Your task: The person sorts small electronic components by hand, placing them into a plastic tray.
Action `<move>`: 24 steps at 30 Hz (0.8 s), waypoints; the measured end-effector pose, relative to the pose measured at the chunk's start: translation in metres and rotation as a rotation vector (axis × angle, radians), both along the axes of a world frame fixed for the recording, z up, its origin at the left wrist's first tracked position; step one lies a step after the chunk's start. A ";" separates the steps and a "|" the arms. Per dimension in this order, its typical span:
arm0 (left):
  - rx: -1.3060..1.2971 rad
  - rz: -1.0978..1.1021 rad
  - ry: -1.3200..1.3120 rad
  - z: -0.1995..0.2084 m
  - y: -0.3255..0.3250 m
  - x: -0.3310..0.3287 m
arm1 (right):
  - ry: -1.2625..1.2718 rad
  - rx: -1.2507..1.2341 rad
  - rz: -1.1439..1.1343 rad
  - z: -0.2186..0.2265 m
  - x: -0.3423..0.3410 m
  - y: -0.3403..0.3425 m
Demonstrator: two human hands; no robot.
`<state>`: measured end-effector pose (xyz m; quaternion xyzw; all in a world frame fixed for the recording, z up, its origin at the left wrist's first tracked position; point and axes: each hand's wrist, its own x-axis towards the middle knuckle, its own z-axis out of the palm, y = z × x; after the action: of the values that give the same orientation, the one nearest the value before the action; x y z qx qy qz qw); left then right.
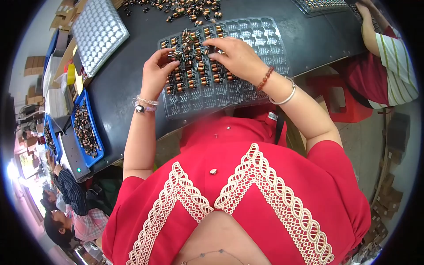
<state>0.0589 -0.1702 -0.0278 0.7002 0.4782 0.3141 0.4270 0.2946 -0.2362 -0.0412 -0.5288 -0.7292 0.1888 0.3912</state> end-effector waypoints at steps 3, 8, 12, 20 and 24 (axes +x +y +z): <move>-0.126 0.002 -0.012 -0.011 0.002 -0.009 | -0.057 -0.072 0.006 0.004 -0.004 -0.012; -0.055 0.015 0.130 -0.011 0.001 -0.012 | -0.120 -0.014 0.031 -0.001 -0.006 -0.015; -0.114 0.038 -0.007 -0.003 -0.004 -0.013 | -0.147 0.103 0.051 -0.009 -0.006 -0.015; -0.064 0.017 -0.113 0.009 -0.031 -0.035 | -0.250 0.187 0.071 -0.003 -0.002 -0.027; -0.190 0.066 -0.075 0.014 -0.051 -0.046 | -0.286 0.156 0.073 -0.003 0.004 -0.029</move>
<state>0.0130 -0.2214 -0.0134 0.6283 0.5121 0.3075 0.4985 0.2984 -0.2651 -0.0441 -0.4914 -0.8086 0.0684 0.3161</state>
